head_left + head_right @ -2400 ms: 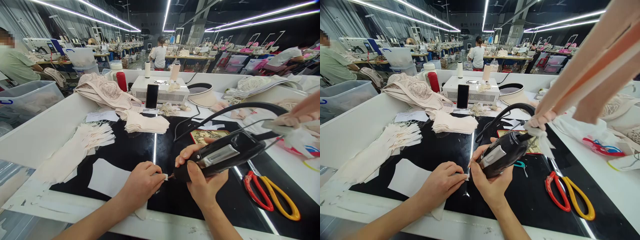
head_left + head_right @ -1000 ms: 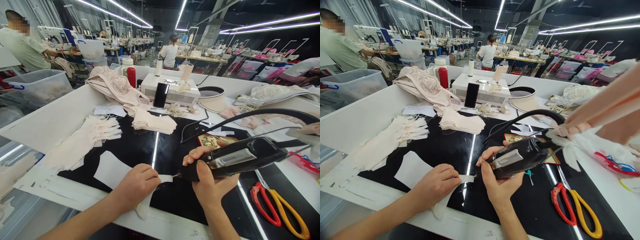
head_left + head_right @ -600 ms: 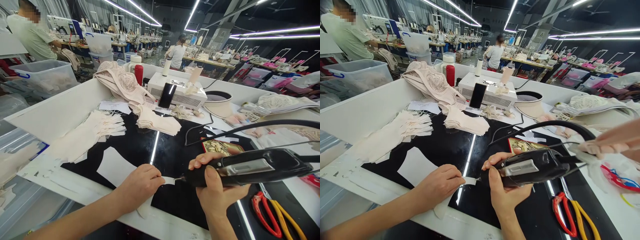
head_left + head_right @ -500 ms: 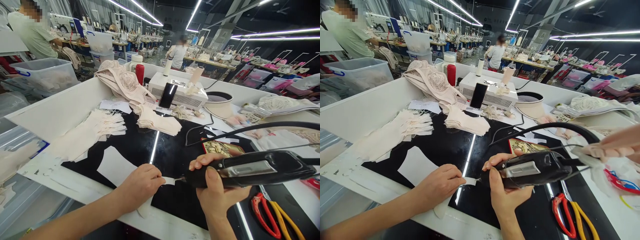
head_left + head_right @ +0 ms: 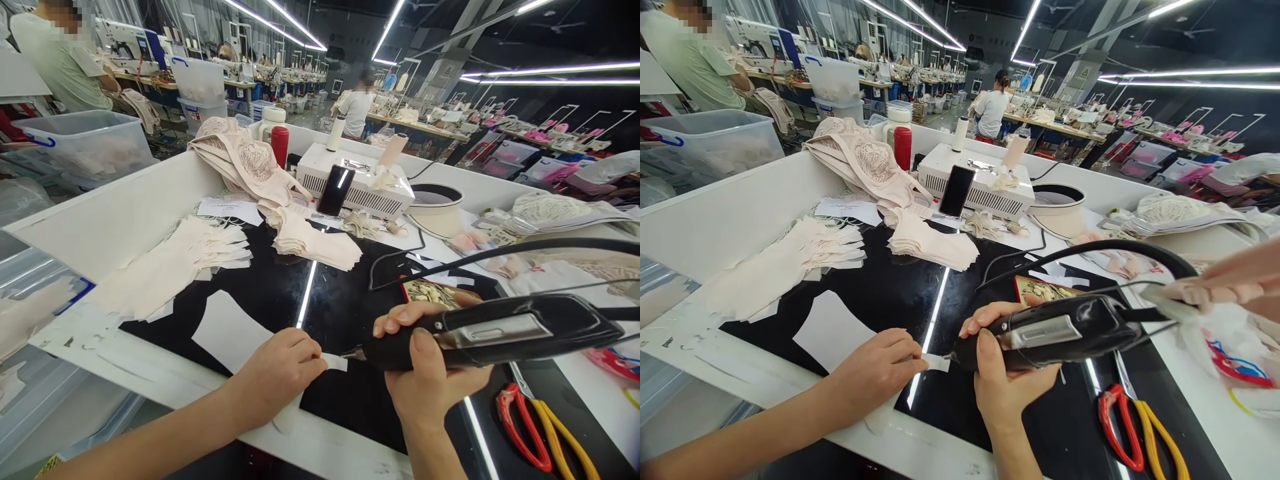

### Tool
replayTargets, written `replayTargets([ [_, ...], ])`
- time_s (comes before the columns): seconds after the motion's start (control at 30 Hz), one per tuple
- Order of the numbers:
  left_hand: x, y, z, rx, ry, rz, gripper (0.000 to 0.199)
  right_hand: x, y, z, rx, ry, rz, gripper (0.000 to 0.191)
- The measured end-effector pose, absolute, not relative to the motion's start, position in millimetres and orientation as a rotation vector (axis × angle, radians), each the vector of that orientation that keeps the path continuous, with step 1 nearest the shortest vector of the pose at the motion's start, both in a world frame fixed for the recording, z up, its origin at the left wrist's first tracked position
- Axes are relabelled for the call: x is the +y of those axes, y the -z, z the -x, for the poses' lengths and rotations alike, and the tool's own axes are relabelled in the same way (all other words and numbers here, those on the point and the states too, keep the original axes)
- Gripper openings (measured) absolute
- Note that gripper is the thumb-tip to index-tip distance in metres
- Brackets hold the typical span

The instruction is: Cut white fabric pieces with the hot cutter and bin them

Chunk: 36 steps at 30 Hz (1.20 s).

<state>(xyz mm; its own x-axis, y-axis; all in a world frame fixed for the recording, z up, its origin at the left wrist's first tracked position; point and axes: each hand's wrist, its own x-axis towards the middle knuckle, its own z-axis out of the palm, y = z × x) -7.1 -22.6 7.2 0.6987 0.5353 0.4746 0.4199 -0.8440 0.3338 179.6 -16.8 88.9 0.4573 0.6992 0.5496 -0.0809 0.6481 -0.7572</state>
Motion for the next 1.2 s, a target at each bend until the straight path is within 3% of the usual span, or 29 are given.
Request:
replayTargets([
  [1.2,-21.0,-9.7,8.8,0.733,-0.903,-2.706,0.022,-19.3,-88.7,-176.2,-0.991,-0.529,0.742,0.041],
])
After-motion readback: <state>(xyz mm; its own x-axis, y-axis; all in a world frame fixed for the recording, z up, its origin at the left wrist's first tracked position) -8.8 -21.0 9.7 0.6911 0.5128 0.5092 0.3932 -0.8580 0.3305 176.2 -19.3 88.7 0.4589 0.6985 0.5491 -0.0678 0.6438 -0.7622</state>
